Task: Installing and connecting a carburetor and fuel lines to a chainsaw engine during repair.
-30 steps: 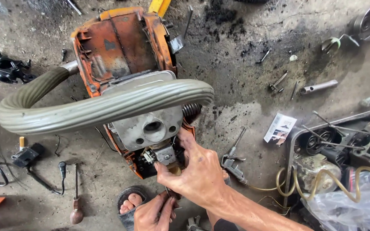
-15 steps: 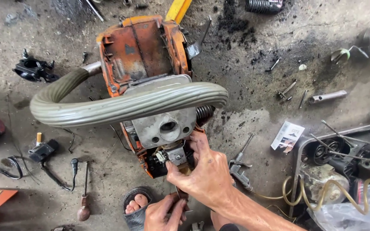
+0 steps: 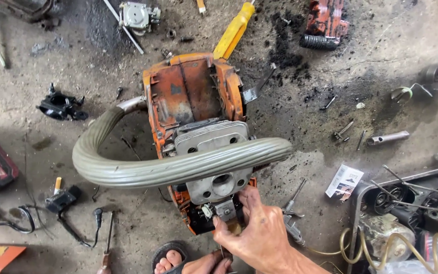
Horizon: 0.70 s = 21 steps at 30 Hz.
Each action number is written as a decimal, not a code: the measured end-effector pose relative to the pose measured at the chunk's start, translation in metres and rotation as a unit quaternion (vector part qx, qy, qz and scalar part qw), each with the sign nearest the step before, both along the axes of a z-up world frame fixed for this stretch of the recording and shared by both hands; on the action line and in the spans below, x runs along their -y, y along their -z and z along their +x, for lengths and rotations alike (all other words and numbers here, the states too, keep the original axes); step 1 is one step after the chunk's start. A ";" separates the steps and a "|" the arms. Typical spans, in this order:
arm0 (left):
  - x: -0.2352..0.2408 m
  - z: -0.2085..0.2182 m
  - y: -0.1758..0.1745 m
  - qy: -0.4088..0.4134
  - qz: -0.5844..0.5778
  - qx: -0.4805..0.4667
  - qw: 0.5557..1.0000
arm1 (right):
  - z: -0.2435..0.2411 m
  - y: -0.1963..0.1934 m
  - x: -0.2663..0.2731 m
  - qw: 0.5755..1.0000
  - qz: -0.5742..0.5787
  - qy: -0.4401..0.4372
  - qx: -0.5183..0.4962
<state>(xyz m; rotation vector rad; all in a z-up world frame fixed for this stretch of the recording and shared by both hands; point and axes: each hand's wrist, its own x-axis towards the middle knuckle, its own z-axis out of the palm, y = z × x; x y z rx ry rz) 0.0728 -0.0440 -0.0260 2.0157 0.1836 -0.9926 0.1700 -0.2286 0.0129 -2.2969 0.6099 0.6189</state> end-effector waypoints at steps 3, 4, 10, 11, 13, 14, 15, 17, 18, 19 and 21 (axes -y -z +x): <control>0.001 -0.013 0.009 0.001 0.035 0.001 0.999 | -0.001 0.000 0.002 1.000 0.011 -0.005 0.009; 0.001 -0.017 0.012 -0.024 0.035 0.006 0.999 | -0.001 0.001 0.002 1.000 0.011 0.003 0.013; 0.003 -0.002 0.022 0.021 0.059 -0.196 0.979 | 0.000 0.003 0.001 0.999 -0.007 0.019 0.032; 0.003 0.000 0.023 0.021 0.062 -0.196 0.978 | 0.000 0.003 0.002 0.999 -0.004 0.019 0.033; -0.001 0.004 0.024 0.042 0.076 -0.318 0.944 | 0.000 0.003 0.003 0.999 0.006 0.032 0.000; -0.002 0.005 0.024 0.042 0.078 -0.318 0.944 | 0.001 0.003 0.004 0.999 0.009 0.033 0.001; -0.004 0.006 0.025 0.052 0.083 -0.377 0.921 | 0.001 0.003 0.004 0.999 0.014 0.029 0.017; -0.006 0.002 0.018 0.063 0.089 -0.440 0.891 | 0.000 0.002 0.005 0.999 0.020 0.027 0.028; -0.008 0.003 0.013 -0.050 0.028 -0.417 0.907 | 0.001 0.001 0.006 0.999 0.031 0.033 0.024; -0.009 0.005 0.008 -0.162 -0.033 -0.385 0.908 | 0.002 0.001 0.007 0.998 0.041 0.038 0.021; -0.009 0.003 -0.001 -0.194 -0.066 -0.319 0.925 | 0.003 -0.001 0.010 0.997 0.052 0.053 0.009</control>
